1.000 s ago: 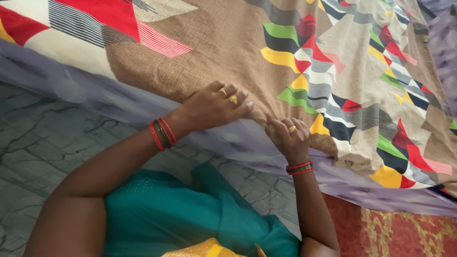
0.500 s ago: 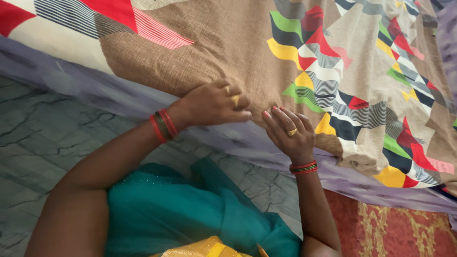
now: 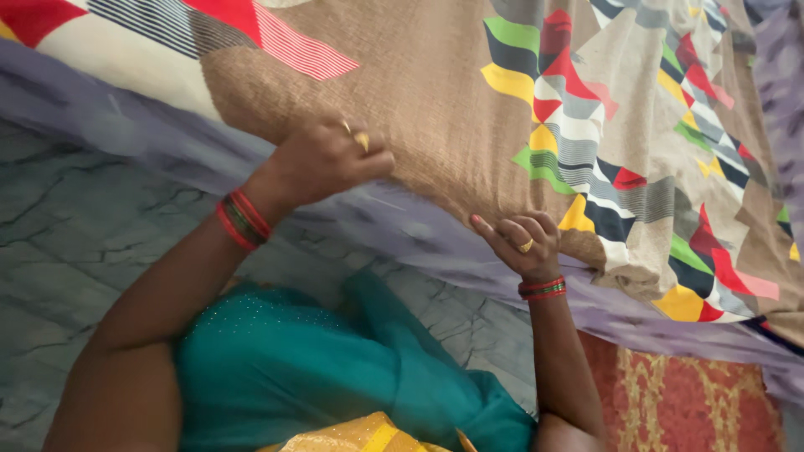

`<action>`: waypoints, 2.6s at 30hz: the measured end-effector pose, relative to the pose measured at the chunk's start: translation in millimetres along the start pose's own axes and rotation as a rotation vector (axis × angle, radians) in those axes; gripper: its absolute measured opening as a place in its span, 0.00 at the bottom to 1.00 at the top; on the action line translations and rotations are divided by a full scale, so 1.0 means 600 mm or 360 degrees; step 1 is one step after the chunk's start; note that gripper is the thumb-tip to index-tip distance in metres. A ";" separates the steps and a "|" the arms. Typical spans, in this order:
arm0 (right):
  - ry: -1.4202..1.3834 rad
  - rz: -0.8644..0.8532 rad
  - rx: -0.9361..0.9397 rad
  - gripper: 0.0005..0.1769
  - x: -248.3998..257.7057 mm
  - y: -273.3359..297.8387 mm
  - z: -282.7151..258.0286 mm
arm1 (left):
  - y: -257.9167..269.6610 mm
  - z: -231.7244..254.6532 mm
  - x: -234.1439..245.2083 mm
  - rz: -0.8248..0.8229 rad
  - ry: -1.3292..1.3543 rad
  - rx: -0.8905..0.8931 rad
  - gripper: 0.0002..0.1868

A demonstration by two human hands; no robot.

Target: The person makes a bed by smoothing and tucking a patterned bedsheet under the mattress by hand.

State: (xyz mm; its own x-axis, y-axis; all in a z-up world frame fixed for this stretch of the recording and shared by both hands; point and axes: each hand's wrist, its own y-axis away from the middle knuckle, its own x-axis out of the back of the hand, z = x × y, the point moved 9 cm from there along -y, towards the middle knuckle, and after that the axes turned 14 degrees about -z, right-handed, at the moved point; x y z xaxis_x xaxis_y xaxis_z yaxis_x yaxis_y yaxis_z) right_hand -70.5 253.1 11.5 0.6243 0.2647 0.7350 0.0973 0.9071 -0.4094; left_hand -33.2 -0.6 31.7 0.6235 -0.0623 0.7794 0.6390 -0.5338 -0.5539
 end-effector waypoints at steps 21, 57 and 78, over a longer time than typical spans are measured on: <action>-0.0376 -0.0238 -0.0264 0.19 0.016 -0.145 -0.020 | 0.030 0.005 0.002 0.0224 0.0207 -0.0027 0.15; -0.0263 0.0005 -0.0101 0.11 0.016 -0.151 -0.055 | 0.130 -0.067 0.050 0.0318 -0.0118 0.0186 0.23; -0.0238 0.0055 0.0207 0.10 -0.037 -0.179 -0.102 | 0.174 -0.094 0.022 0.0231 -0.0267 0.0279 0.07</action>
State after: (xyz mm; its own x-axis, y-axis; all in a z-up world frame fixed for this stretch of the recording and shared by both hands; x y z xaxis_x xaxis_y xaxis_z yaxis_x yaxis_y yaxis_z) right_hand -47.5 130.1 5.9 0.5024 0.3331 0.7979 -0.0289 0.9288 -0.3696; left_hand 16.0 -104.7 0.5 0.7709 0.0209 0.6366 0.5964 -0.3746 -0.7099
